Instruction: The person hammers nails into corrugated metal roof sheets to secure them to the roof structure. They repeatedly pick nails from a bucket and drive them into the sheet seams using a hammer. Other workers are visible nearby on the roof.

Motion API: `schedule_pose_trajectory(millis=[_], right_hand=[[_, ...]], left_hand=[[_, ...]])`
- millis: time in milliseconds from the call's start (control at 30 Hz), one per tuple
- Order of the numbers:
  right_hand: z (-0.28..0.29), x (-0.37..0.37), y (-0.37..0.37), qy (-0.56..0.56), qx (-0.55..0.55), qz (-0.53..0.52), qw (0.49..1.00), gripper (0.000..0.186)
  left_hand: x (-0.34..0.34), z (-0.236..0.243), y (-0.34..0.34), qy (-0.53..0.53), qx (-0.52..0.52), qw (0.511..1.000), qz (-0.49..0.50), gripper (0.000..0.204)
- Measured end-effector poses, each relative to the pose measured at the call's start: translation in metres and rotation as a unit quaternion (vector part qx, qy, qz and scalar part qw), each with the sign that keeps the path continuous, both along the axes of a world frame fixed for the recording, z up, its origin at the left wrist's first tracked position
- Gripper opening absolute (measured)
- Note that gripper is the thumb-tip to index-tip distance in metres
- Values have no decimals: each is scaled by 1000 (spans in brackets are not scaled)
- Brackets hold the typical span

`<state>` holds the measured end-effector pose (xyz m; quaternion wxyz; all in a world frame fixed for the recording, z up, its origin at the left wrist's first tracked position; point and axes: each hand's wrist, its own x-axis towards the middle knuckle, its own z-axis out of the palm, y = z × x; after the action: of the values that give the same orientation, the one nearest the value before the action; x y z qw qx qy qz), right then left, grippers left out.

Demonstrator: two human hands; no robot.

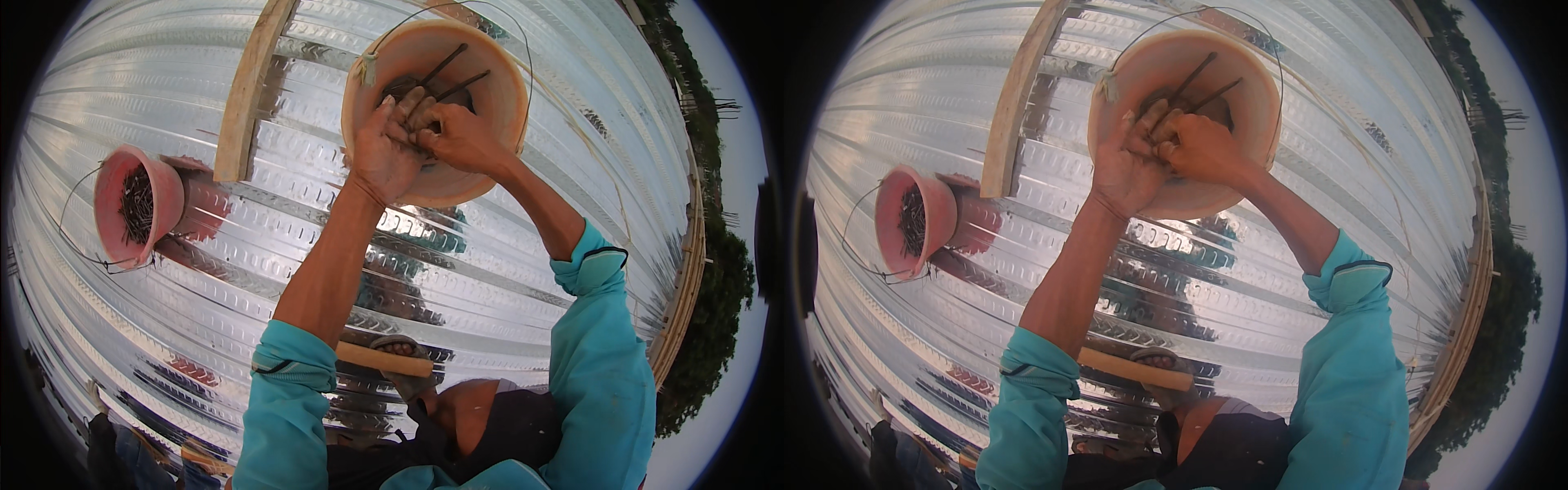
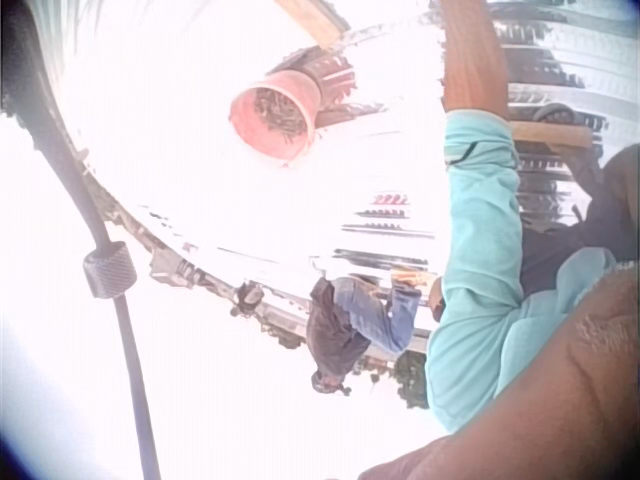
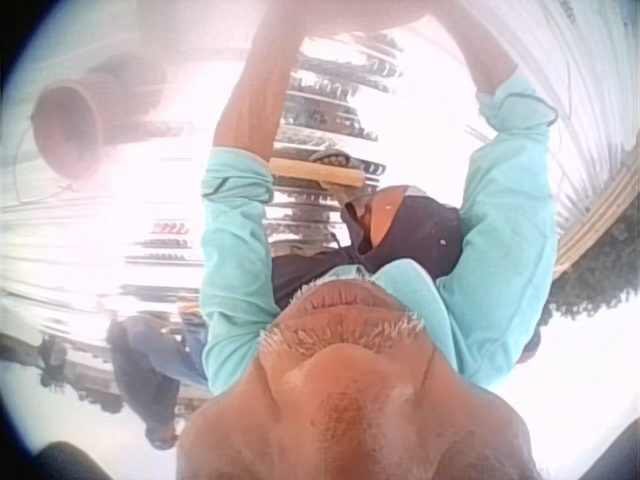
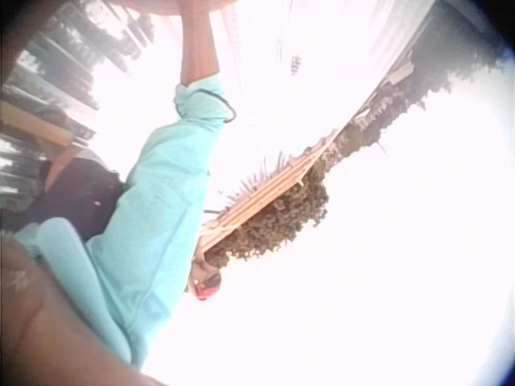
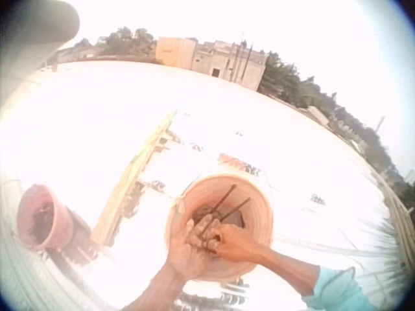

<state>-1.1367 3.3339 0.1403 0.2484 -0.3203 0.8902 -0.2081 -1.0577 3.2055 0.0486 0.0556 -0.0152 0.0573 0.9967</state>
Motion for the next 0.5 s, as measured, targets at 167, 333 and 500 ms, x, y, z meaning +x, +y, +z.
schedule_pose_trajectory(millis=[167,333,500], right_hand=[[-19,-20,14,-258,-160,-68,950,20],[-36,-37,30,-310,-190,-87,927,17],[-20,-38,28,-373,-208,-145,893,19]], left_hand=[[-3,13,0,-64,-48,997,17,52],[-5,16,1,-91,-45,995,14,46],[-14,8,2,-72,-286,955,34,34]])
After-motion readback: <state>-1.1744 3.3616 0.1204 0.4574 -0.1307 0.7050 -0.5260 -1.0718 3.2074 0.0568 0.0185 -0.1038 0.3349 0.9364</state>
